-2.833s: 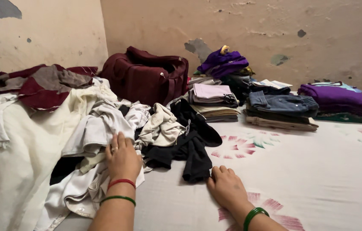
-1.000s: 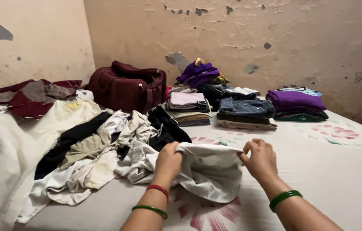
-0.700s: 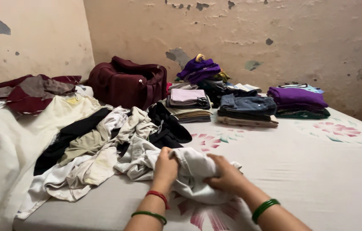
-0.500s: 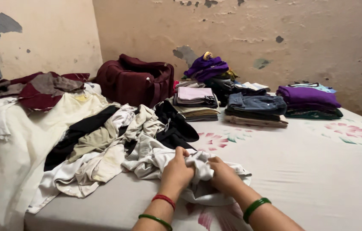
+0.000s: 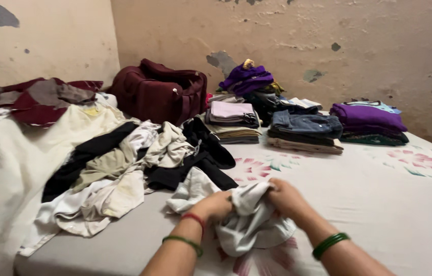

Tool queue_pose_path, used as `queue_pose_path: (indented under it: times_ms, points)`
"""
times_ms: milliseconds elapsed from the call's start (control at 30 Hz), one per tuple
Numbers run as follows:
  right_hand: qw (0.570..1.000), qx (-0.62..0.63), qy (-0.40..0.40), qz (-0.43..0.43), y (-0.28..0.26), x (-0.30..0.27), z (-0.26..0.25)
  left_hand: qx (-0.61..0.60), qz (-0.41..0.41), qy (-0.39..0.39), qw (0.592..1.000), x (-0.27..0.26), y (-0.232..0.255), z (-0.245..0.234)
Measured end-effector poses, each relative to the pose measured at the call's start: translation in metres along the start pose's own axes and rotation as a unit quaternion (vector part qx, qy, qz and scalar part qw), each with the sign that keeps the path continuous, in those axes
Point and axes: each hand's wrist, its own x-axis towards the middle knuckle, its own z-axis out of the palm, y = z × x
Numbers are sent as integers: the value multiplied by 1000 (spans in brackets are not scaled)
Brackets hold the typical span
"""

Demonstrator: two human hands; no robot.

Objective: The person folds several items of clothing, including a striped shirt and blue shorts, by hand on a bed before placing them into organized piles.

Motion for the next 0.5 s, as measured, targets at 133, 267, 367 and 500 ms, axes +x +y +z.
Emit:
queue_pose_path:
  times_ms: [133, 267, 367, 500]
  points:
    - [980, -39, 157, -114, 15, 10, -53, 5, 162, 46, 986, 50, 58, -2]
    - [865, -140, 349, -333, 32, 14, -90, 301, 338, 416, 788, 65, 115, -22]
    - [836, -202, 359, -364, 45, 7, -111, 273, 240, 402, 840, 73, 139, -23]
    - [894, -196, 329, -233, 61, -9, -122, 132, 124, 294, 938, 53, 129, 2]
